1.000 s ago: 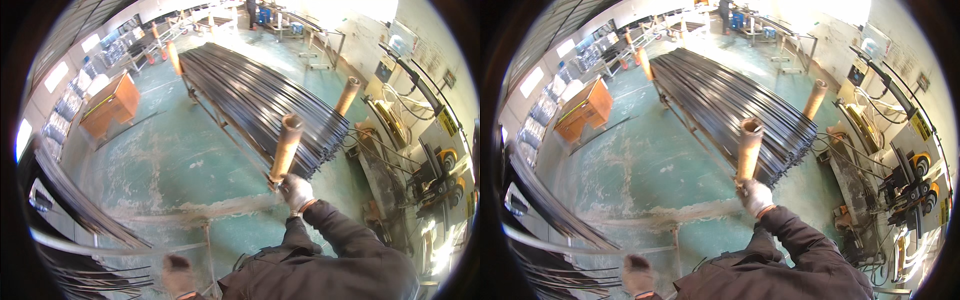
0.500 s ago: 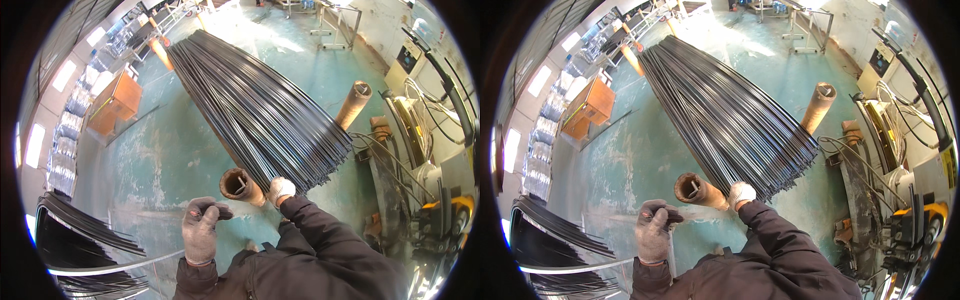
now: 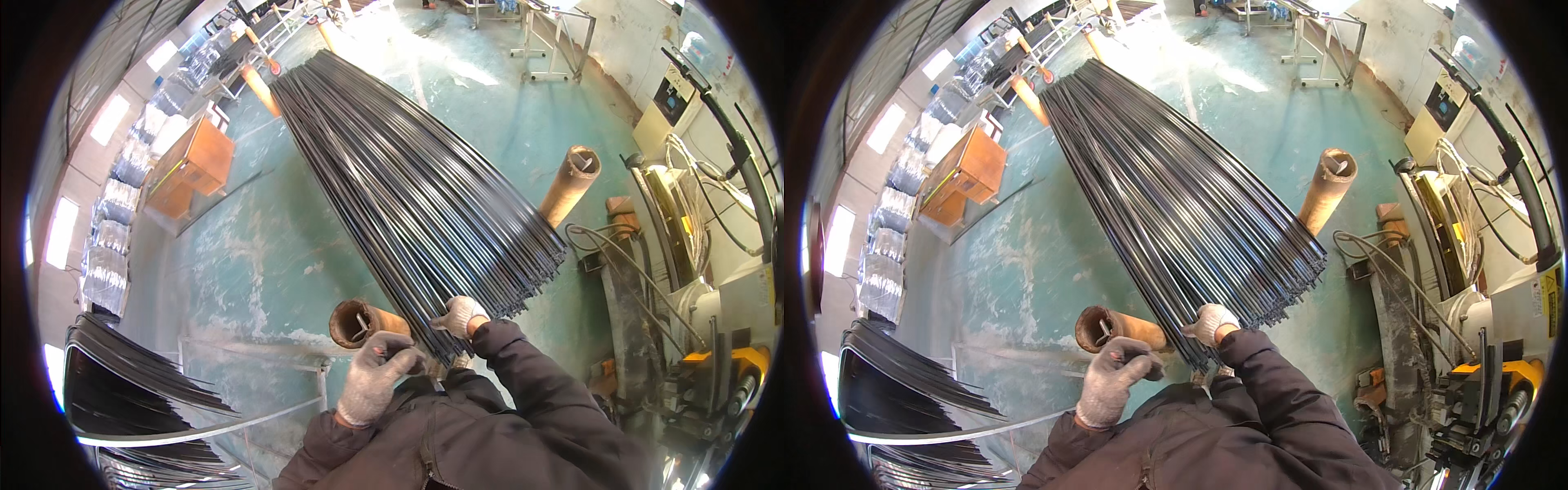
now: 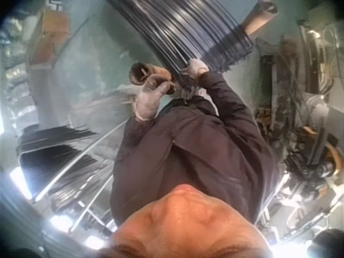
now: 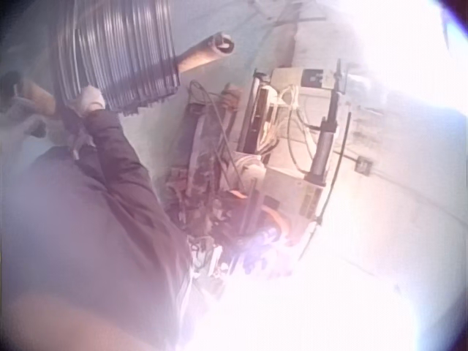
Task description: The person repeatedly picks up bundles of long metal rods from a rack, feeds them into a bending machine, and removes the bent rods to place them back on the rack. The cycle of loading, bending, and stacking continues throughout the clip.
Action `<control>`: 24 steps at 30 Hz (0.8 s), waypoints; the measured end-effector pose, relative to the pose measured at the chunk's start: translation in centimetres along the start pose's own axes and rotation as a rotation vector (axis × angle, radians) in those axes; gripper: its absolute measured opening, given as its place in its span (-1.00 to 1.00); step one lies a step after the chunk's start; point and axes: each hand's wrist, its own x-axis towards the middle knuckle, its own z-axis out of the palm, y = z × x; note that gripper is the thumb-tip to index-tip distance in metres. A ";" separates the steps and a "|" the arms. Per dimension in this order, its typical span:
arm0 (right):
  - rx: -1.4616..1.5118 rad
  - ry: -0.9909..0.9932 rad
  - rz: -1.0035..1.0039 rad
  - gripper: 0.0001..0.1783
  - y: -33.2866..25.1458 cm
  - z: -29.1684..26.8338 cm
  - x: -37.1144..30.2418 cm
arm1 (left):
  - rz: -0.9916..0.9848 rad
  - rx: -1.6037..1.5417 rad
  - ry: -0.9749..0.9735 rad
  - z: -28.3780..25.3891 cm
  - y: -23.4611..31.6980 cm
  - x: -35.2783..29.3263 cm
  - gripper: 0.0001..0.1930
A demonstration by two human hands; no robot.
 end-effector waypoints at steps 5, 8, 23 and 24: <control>1.110 -0.241 0.135 -0.53 1.2 -2.0 -2.5 | -0.144 0.143 -0.109 1.0 -2.8 2.5 -0.77; 1.255 -0.300 0.113 -0.35 1.6 -2.6 -3.8 | -0.161 0.150 -0.140 0.4 -4.0 3.6 -0.78; -0.065 0.208 0.134 -0.44 -1.5 6.3 -0.2 | -0.108 0.138 -0.187 -6.0 -7.1 3.0 -0.80; -0.043 0.198 0.136 -0.43 -1.4 6.2 -0.1 | -0.093 0.176 -0.185 -6.5 -7.3 2.9 -0.80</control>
